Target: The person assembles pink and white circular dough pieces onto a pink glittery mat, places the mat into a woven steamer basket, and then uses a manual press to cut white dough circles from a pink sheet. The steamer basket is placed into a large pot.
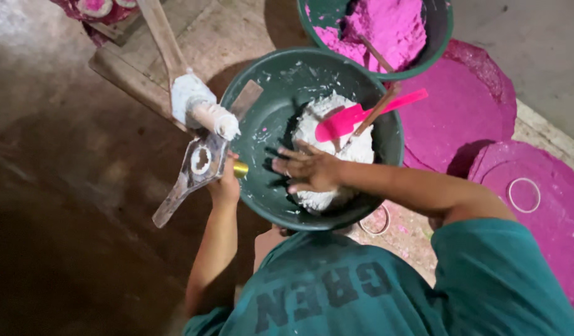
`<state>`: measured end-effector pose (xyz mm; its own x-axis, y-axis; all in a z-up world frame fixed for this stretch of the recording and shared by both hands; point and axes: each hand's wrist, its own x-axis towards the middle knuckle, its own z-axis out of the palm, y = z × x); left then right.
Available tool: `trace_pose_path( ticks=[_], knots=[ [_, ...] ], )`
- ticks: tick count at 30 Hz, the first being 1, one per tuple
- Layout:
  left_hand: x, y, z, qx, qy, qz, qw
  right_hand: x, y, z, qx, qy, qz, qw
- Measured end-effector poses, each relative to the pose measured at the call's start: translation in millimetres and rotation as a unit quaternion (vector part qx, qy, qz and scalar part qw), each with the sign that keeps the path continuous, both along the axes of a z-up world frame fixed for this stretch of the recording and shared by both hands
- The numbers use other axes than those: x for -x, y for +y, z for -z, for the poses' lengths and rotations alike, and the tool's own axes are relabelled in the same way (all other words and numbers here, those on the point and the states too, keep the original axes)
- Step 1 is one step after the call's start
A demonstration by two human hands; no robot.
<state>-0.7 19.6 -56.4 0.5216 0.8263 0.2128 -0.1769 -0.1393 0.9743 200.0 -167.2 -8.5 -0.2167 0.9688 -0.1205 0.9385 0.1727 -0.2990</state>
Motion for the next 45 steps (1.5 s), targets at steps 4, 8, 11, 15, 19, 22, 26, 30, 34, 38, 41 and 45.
trace_pose_path(
  ticks=[4,8,11,15,19,22,26,30,34,38,41,45],
  knots=[
    [-0.8,3.4,2.4,-0.048,-0.01,0.001,0.999,10.5,5.5,-41.0,-0.044,0.065,0.101,0.992],
    [4.9,8.1,8.4,-0.188,0.075,-0.017,0.979,32.7,-2.0,-54.1,0.225,-0.13,0.024,0.965],
    [-4.9,19.7,6.0,-0.292,0.081,-0.037,0.952,10.6,7.0,-55.7,0.055,0.09,0.042,0.994],
    [-2.9,13.5,9.0,-0.051,0.041,0.011,0.998,-39.4,-1.0,-70.5,0.203,-0.218,0.184,0.937],
    [2.9,7.5,3.6,-0.118,0.093,0.011,0.989,-52.6,-41.1,-150.4,-0.083,0.033,0.119,0.989],
    [-1.4,8.6,-1.4,-0.142,0.106,-0.002,0.984,-33.2,-61.0,-220.3,0.262,-0.277,0.179,0.907],
    [2.3,3.8,-1.6,-0.15,0.134,-0.015,0.979,-7.6,-40.4,-212.6,0.2,-0.198,0.137,0.95],
    [-1.9,5.7,-8.3,-0.169,0.104,-0.012,0.98,-2.1,-10.6,-124.4,0.199,-0.185,0.063,0.96],
    [0.4,6.2,-9.8,-0.259,0.116,-0.02,0.959,-8.3,-23.4,-69.3,0.254,-0.188,0.015,0.949],
    [0.4,10.1,-6.7,-0.325,0.126,-0.038,0.937,-5.6,-55.6,-69.7,0.264,-0.13,0.018,0.955],
    [-3.6,10.0,-6.9,-0.243,0.102,-0.031,0.964,1.8,-85.9,-77.2,0.22,-0.095,-0.002,0.971],
    [-4.1,10.3,-18.5,-0.262,0.101,-0.039,0.959,5.1,-125.5,-93.1,0.188,-0.041,0.006,0.981]
  ],
)
